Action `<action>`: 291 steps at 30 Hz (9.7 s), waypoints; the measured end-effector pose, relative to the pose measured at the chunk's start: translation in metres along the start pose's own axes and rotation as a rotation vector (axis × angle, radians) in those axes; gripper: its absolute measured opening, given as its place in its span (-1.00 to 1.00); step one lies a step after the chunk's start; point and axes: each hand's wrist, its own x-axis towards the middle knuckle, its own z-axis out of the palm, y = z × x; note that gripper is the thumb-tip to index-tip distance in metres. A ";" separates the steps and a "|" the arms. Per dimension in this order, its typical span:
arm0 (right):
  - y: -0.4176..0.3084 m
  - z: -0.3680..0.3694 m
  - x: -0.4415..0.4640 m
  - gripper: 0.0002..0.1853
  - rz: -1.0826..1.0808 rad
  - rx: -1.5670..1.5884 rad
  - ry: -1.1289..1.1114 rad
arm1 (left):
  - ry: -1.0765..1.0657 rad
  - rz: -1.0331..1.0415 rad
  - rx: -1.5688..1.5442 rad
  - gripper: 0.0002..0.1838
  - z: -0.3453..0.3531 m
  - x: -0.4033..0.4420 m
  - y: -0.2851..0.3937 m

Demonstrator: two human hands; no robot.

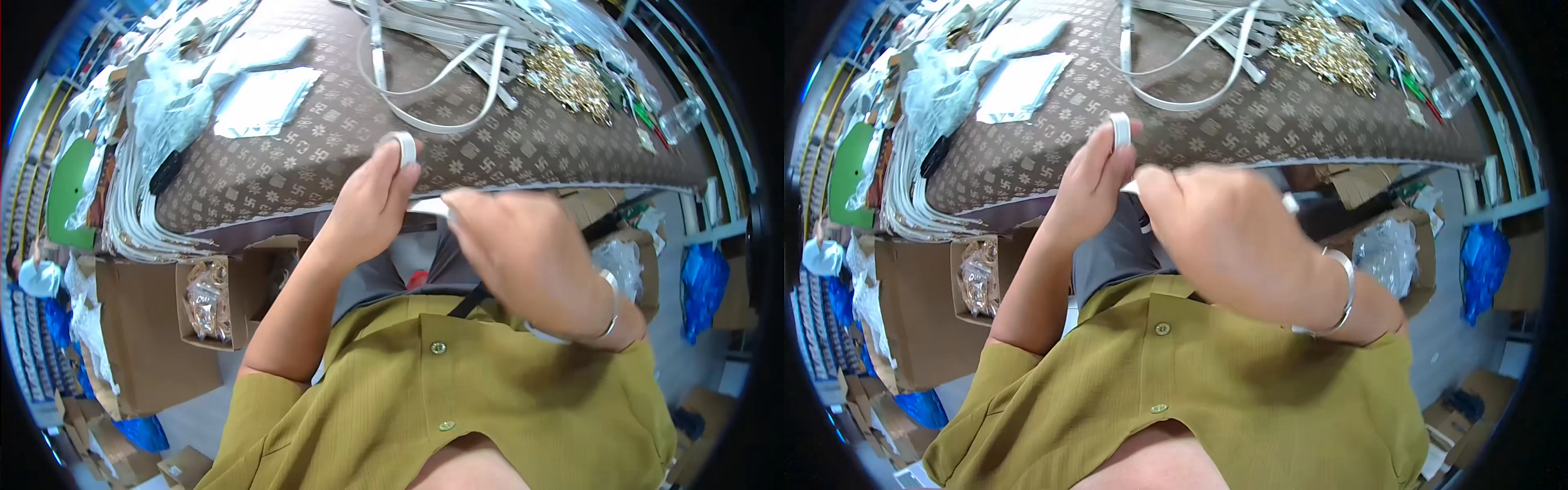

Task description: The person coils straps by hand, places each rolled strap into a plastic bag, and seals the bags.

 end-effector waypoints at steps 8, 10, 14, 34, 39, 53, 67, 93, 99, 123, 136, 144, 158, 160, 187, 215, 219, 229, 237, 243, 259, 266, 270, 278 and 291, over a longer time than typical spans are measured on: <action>0.053 0.001 0.045 -0.87 -0.003 0.647 -0.174 | -0.369 -0.128 -0.619 -0.68 -0.018 -0.025 0.030; 0.057 0.029 0.042 -0.83 0.007 0.915 -0.183 | -0.386 -0.228 -0.928 -0.62 -0.022 -0.026 0.031; 0.020 0.079 0.013 -0.71 0.253 1.428 0.061 | -0.360 -0.219 -1.362 -0.53 -0.021 -0.021 0.031; 0.016 0.098 -0.021 -0.83 0.213 0.789 0.400 | -0.067 -0.002 -1.572 -0.48 -0.017 0.019 0.058; 0.020 0.083 -0.019 -0.85 0.163 0.969 0.380 | 0.125 -0.114 -1.490 -0.54 -0.004 0.026 0.075; 0.022 0.005 -0.053 -0.89 0.163 0.116 0.182 | -0.153 0.368 0.267 -0.74 0.020 0.023 0.019; 0.088 0.007 -0.003 -0.73 0.122 1.137 -0.539 | -0.789 -0.210 -0.925 -0.55 -0.008 -0.019 0.045; 0.043 0.031 0.006 -0.78 0.703 1.545 -0.504 | -0.350 0.324 0.086 -0.58 -0.005 0.005 0.017; 0.047 -0.009 0.023 -0.83 0.273 0.683 -0.622 | -0.682 0.183 0.207 -0.56 -0.018 -0.001 0.016; 0.015 0.139 0.061 -0.50 0.364 1.319 0.286 | 0.022 -0.279 -1.470 -0.51 0.005 0.006 -0.032; 0.064 0.145 0.140 -0.18 0.013 0.148 -0.123 | -0.225 0.249 0.468 -0.62 -0.057 0.044 -0.099; 0.072 0.148 0.139 -0.20 -0.099 -0.035 -0.085 | -0.067 0.108 0.174 -0.69 -0.056 0.050 -0.106; 0.073 0.155 0.131 -0.22 -0.041 0.050 0.082 | 0.133 -0.278 0.965 -0.81 -0.112 0.116 -0.155; 0.073 0.155 0.129 -0.23 -0.051 0.049 0.111 | 0.105 -0.327 0.965 -0.81 -0.112 0.117 -0.150; 0.043 0.138 0.063 -0.07 0.121 0.297 -0.215 | -0.185 -0.158 0.261 -0.88 -0.035 0.056 -0.077; 0.042 0.122 0.095 -0.22 0.346 0.054 0.048 | 0.123 0.353 0.359 -0.90 -0.017 0.047 -0.055; 0.052 0.122 0.090 -0.27 0.361 0.218 0.190 | 0.355 0.387 0.363 -0.87 -0.013 0.026 -0.055; 0.042 0.107 0.079 -0.30 0.323 0.434 0.074 | 0.254 -0.531 -0.939 -0.67 -0.009 0.019 -0.055; 0.039 0.106 0.082 -0.36 0.303 0.460 -0.019 | 0.060 -0.603 -1.223 -0.62 -0.015 0.010 -0.066; 0.042 0.105 0.079 -0.43 0.182 0.086 -0.032 | -0.016 -0.678 -1.194 -0.57 -0.030 0.010 -0.056; 0.033 0.103 0.075 -0.35 0.160 0.668 0.065 | 0.205 -0.512 -1.637 -0.66 0.018 0.015 -0.049; 0.030 0.116 0.067 -0.48 0.355 0.740 0.233 | 0.278 -0.551 -1.523 -0.71 0.016 0.022 -0.050; 0.036 0.132 0.081 -0.59 0.353 0.660 0.247 | 0.119 -0.700 -1.563 -0.71 0.023 0.020 -0.057; 0.055 0.158 0.087 -0.75 0.051 0.239 0.165 | -0.486 -0.786 -0.110 -0.46 -0.027 0.006 -0.021; 0.069 0.116 0.084 -0.69 -0.067 0.432 0.223 | 0.079 0.304 0.481 -0.78 -0.012 0.003 -0.087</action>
